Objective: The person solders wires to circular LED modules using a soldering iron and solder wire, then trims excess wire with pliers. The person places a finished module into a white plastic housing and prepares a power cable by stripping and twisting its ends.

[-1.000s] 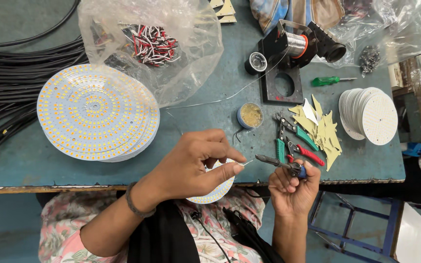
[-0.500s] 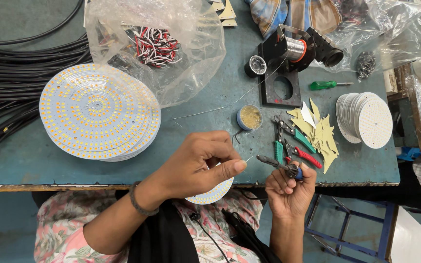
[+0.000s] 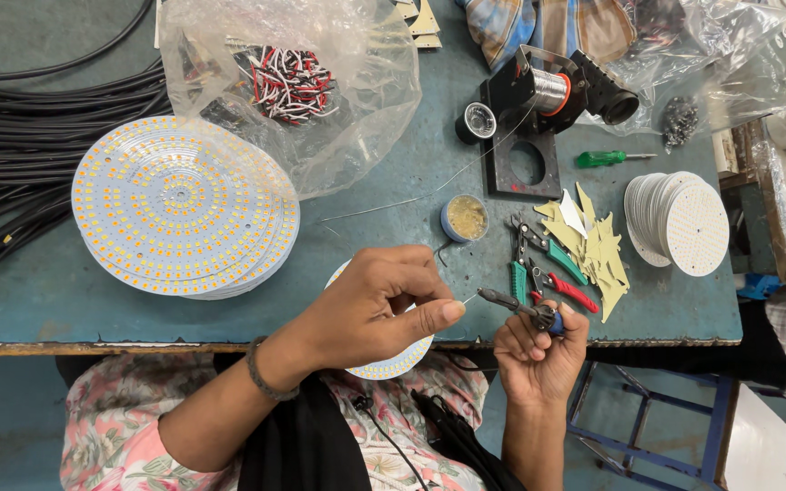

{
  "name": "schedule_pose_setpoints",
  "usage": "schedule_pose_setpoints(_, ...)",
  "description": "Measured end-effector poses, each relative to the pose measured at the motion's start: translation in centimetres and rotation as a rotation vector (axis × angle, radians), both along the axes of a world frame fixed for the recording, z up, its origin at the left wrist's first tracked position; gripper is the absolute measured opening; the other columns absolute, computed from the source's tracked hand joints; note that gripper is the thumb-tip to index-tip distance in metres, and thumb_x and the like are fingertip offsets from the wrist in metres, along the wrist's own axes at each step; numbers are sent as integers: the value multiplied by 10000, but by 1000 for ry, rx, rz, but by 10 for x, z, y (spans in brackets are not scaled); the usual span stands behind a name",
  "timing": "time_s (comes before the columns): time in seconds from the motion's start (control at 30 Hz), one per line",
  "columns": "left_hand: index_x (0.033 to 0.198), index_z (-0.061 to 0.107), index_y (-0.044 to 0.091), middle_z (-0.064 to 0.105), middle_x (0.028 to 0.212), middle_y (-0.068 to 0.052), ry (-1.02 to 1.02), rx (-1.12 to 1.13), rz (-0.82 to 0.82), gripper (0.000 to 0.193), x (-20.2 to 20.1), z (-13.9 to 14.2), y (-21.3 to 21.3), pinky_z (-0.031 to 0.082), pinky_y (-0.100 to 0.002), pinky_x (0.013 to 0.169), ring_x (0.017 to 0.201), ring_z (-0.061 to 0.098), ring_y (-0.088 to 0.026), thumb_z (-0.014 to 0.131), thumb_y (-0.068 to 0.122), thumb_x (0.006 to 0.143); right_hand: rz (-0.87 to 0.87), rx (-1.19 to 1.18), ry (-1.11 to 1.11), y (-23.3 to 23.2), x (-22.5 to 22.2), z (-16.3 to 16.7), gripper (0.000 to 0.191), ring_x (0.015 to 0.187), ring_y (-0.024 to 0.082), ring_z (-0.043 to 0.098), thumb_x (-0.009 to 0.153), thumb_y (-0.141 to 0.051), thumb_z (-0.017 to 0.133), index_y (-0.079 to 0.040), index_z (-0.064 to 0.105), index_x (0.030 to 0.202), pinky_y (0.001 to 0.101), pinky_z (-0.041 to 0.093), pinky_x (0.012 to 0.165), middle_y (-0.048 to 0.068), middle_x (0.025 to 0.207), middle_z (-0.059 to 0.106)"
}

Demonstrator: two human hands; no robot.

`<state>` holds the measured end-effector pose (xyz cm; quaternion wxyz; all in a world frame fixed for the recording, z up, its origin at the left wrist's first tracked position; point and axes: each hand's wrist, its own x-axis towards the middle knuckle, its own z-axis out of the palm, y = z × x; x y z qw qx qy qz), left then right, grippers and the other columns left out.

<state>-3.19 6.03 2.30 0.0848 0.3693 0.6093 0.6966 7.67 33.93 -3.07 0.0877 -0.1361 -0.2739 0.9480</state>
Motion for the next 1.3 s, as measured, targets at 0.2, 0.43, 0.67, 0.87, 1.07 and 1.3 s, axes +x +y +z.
schedule_pose_setpoints(0.2,904,772,64,620,772,-25,9,-6,-3,284,-1,-1,1,425,-272,549,626,544,-103,702,331,969,-2,-6,-9,0,0,-1,239,479,62,425,1002,-259,598,-67,695,899,209,337,474,-27,575,550)
schedule_pose_setpoints(0.43,907,767,62,626,786,-18,-1,13,-13,283,-1,-4,3,435,-265,554,643,558,-96,699,328,974,-13,-16,-10,3,1,-4,228,462,53,435,1008,-255,603,-75,711,918,208,337,475,-24,585,567)
schedule_pose_setpoints(0.67,903,766,59,600,768,-26,15,3,0,277,-1,-6,6,412,-275,546,621,524,-106,707,321,967,-26,-1,-37,3,0,-3,237,467,64,422,990,-273,595,-79,701,903,215,336,474,-28,563,544)
schedule_pose_setpoints(0.87,896,765,63,604,759,-28,23,1,2,267,-2,-4,6,412,-283,542,616,524,-116,711,316,962,-7,3,-1,4,0,-4,246,481,62,420,1008,-269,592,-70,682,894,216,336,483,-34,576,534)
schedule_pose_setpoints(1.07,765,695,40,612,760,-126,278,-94,512,273,-41,-17,22,437,-434,639,678,596,-290,728,227,960,-72,46,-15,10,-1,-7,216,485,62,426,982,-290,599,-102,693,932,205,327,465,-44,583,531)
schedule_pose_setpoints(1.3,1244,559,-86,590,1260,-271,449,-480,906,409,-141,-61,54,545,-456,966,1119,651,-429,612,5,849,-261,484,126,14,23,-8,209,515,99,462,1047,-268,593,-76,638,977,217,343,496,30,627,554)
